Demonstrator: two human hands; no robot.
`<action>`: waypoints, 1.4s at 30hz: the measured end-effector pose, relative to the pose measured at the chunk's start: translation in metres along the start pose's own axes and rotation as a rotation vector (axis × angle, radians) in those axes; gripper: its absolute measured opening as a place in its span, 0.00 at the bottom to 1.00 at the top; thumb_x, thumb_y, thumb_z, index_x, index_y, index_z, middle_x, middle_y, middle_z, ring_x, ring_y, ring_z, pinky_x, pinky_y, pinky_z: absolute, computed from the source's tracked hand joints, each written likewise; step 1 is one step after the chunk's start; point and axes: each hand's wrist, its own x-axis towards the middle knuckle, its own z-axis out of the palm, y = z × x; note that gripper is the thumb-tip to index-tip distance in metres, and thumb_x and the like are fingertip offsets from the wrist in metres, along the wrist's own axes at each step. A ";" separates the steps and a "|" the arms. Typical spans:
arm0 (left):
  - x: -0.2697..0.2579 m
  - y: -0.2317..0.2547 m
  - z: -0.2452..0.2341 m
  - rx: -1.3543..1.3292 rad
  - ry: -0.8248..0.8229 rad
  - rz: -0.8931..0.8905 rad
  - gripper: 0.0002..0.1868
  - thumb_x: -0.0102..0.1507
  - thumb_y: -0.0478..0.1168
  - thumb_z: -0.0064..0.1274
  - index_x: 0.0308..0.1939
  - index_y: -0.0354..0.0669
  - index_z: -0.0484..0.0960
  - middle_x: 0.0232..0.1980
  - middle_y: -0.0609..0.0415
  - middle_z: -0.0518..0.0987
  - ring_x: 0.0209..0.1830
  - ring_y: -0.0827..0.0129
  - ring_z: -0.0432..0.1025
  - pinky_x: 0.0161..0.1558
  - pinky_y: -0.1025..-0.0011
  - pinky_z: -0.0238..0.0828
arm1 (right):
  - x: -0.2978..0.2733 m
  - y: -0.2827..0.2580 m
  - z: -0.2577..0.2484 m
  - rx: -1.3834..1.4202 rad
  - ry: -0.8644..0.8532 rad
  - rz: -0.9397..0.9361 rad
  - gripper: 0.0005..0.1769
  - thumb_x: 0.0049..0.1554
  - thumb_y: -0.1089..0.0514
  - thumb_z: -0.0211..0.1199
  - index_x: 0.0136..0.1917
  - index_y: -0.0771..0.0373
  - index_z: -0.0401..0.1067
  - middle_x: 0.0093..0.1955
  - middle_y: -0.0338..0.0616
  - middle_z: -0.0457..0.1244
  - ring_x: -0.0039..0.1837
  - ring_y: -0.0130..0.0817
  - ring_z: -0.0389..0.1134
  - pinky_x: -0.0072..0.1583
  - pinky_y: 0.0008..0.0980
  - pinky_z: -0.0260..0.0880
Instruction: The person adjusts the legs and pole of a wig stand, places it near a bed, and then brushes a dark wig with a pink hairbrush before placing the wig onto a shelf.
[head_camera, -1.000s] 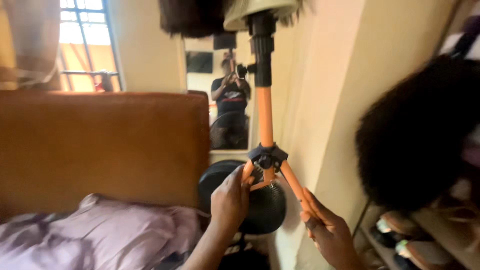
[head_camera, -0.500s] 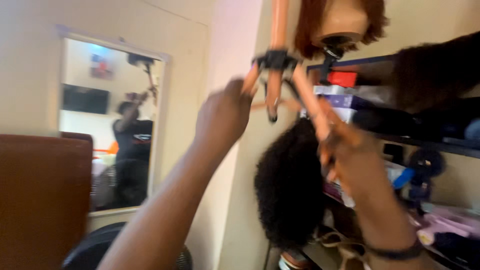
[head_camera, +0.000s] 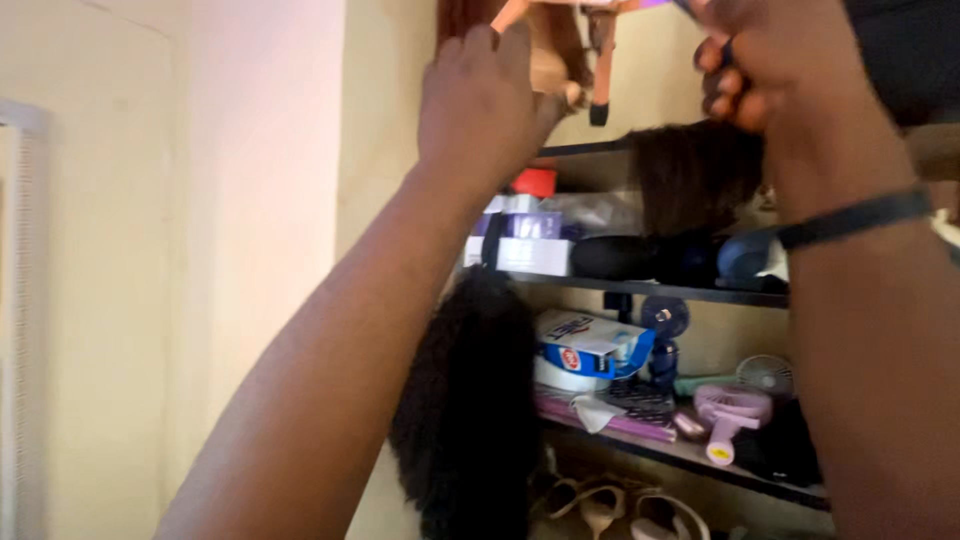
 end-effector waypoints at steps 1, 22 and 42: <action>0.000 0.004 0.008 -0.025 -0.013 0.007 0.35 0.56 0.61 0.63 0.56 0.40 0.75 0.49 0.42 0.77 0.49 0.47 0.71 0.45 0.48 0.69 | 0.020 0.002 -0.013 -0.098 0.050 -0.007 0.14 0.70 0.45 0.60 0.45 0.52 0.70 0.30 0.30 0.59 0.27 0.18 0.54 0.31 0.24 0.59; -0.019 0.017 0.247 -0.324 -0.427 -0.026 0.29 0.58 0.57 0.63 0.49 0.37 0.79 0.50 0.39 0.80 0.53 0.47 0.74 0.53 0.52 0.71 | 0.182 0.058 -0.046 -1.049 0.190 -0.159 0.10 0.64 0.51 0.56 0.52 0.57 0.74 0.41 0.42 0.67 0.37 0.31 0.68 0.36 0.34 0.69; -0.033 0.019 0.270 -0.294 -0.190 0.082 0.10 0.52 0.40 0.58 0.36 0.42 0.84 0.37 0.46 0.82 0.38 0.53 0.79 0.43 0.55 0.75 | 0.253 0.175 0.033 -2.342 -0.201 -0.512 0.18 0.46 0.53 0.74 0.52 0.50 0.77 0.43 0.25 0.66 0.51 0.28 0.62 0.44 0.31 0.68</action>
